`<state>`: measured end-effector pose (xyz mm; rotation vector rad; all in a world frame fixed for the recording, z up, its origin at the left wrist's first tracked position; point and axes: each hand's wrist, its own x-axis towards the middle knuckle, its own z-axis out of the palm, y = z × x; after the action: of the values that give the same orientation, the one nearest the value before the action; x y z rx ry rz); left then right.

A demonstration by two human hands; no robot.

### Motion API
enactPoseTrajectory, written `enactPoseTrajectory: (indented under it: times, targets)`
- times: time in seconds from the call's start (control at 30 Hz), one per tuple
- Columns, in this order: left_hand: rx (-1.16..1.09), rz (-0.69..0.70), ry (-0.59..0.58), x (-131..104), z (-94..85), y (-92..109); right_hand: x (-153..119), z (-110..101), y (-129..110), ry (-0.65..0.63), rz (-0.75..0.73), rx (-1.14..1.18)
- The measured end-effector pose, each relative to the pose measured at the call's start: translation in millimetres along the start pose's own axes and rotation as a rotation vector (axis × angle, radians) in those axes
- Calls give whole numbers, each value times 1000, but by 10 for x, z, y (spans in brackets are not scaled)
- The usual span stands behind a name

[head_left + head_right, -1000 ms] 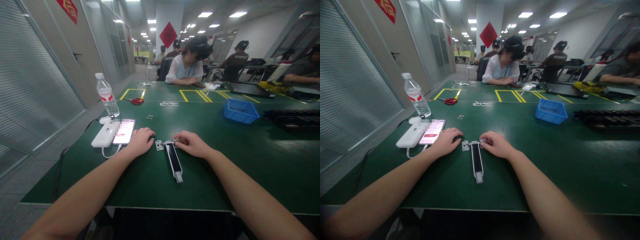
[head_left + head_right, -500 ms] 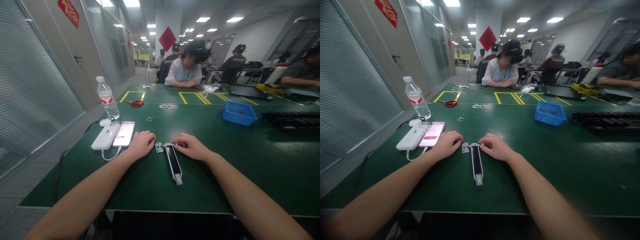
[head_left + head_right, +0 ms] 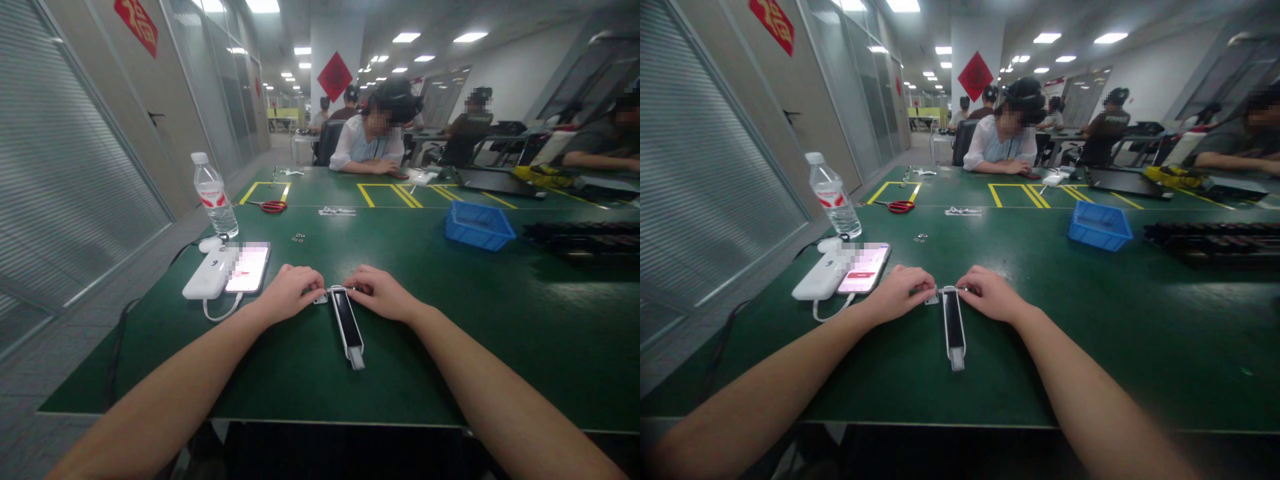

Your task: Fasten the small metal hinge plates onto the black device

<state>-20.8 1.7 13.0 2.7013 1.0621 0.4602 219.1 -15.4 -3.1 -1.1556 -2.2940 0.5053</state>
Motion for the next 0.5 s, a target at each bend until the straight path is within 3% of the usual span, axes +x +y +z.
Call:
enactPoseTrajectory:
  times: [0.5]
  targets:
    - [-30,11,7,-1,17,1,0,-16,-16,-6,4,-7]
